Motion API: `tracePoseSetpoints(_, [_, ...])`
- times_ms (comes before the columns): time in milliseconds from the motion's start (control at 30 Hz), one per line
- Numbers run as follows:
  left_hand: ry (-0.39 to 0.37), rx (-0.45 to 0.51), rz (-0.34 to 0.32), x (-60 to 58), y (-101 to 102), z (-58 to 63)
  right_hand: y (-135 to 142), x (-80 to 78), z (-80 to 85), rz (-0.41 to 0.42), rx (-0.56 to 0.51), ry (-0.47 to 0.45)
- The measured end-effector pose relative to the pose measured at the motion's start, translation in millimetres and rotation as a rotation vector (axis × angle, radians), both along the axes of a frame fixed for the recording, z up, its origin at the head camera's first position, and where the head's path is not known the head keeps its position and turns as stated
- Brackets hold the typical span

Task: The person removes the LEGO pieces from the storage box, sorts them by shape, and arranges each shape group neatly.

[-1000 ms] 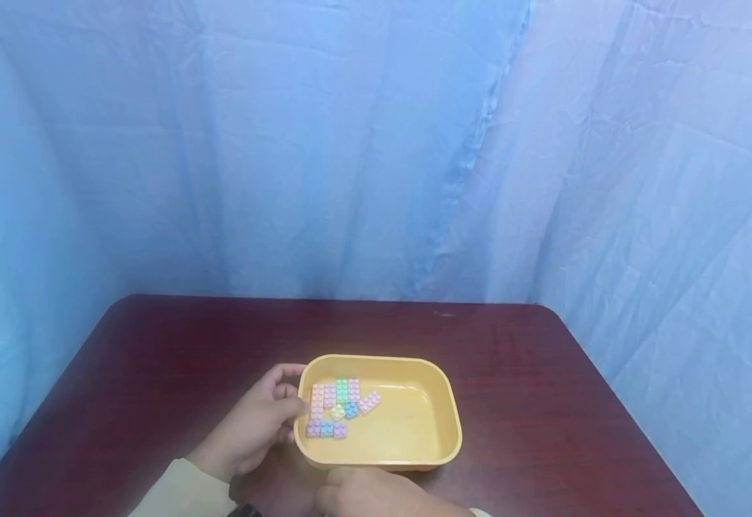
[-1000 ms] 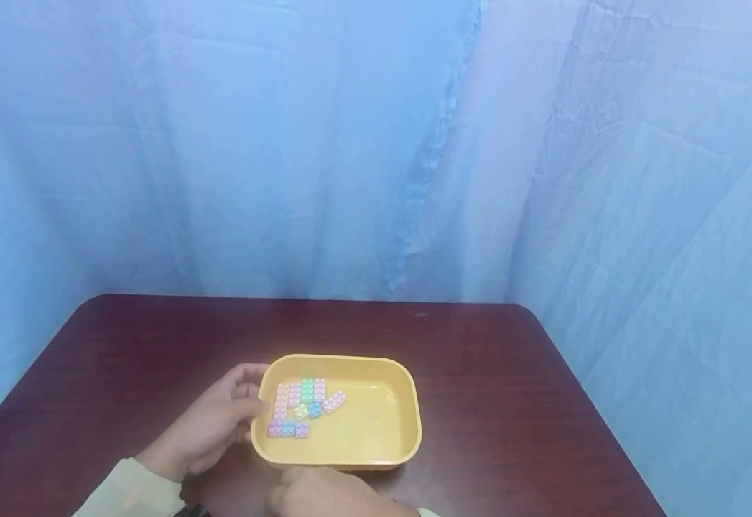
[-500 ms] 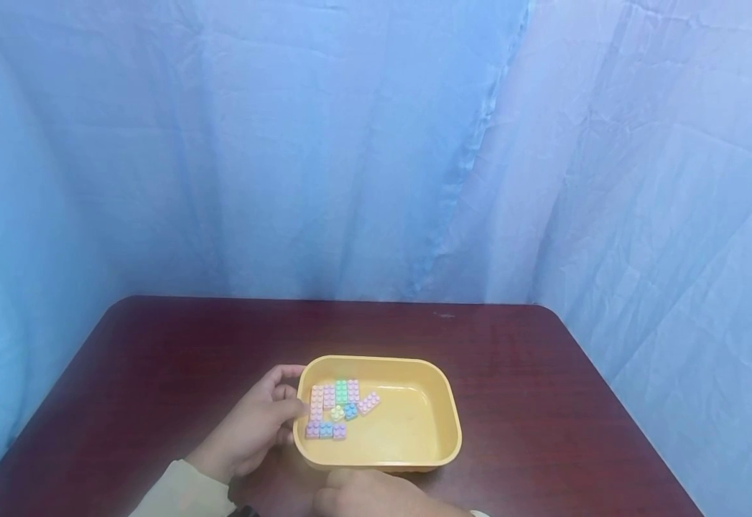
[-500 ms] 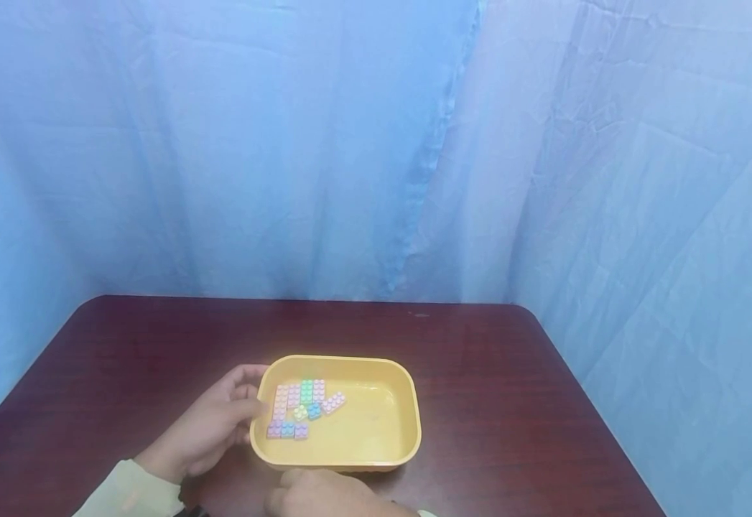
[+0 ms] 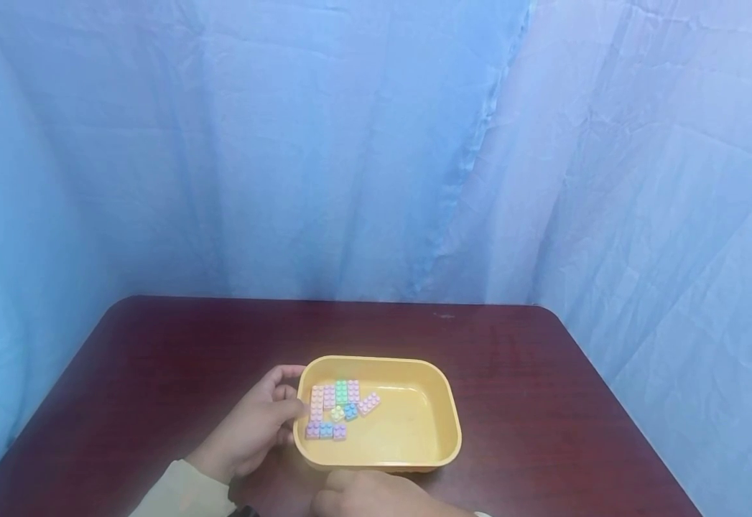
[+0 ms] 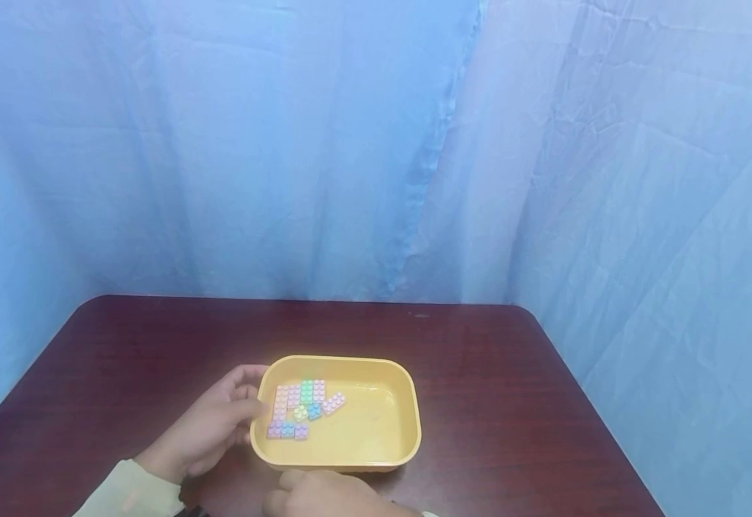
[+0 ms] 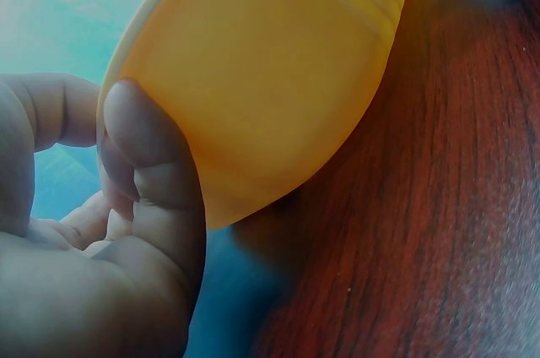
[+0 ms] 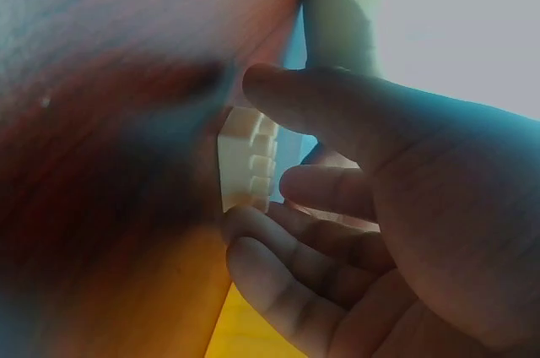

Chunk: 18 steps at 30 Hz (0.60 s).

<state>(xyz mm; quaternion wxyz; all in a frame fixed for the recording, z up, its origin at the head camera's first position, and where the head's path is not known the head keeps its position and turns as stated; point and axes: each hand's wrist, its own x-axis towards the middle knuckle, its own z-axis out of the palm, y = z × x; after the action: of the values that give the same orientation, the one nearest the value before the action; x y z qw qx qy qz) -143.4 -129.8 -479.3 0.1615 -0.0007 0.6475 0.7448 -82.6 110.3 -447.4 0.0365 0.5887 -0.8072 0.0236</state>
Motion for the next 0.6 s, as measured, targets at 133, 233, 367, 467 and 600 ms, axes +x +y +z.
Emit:
tracePoseSetpoints(133, [0.003,0.000,0.002,1.0,0,0.9,1,0.0,4.0,0.042,-0.004,0.027])
tracePoseSetpoints(233, [0.003,0.003,0.003,1.1,0,1.2,1,1.6,10.3,0.044,-0.001,0.035])
tracePoseSetpoints(367, [0.005,0.008,0.003,0.7,1,1.0,3,4.4,25.9,-0.028,-0.002,-0.038])
tracePoseSetpoints(467, [0.007,0.010,0.002,0.8,1,1.1,7,4.4,40.9,-0.061,-0.073,-0.097])
tracePoseSetpoints(600, [0.004,0.010,0.001,0.8,1,1.4,15,2.0,62.8,-0.143,-0.154,-0.152])
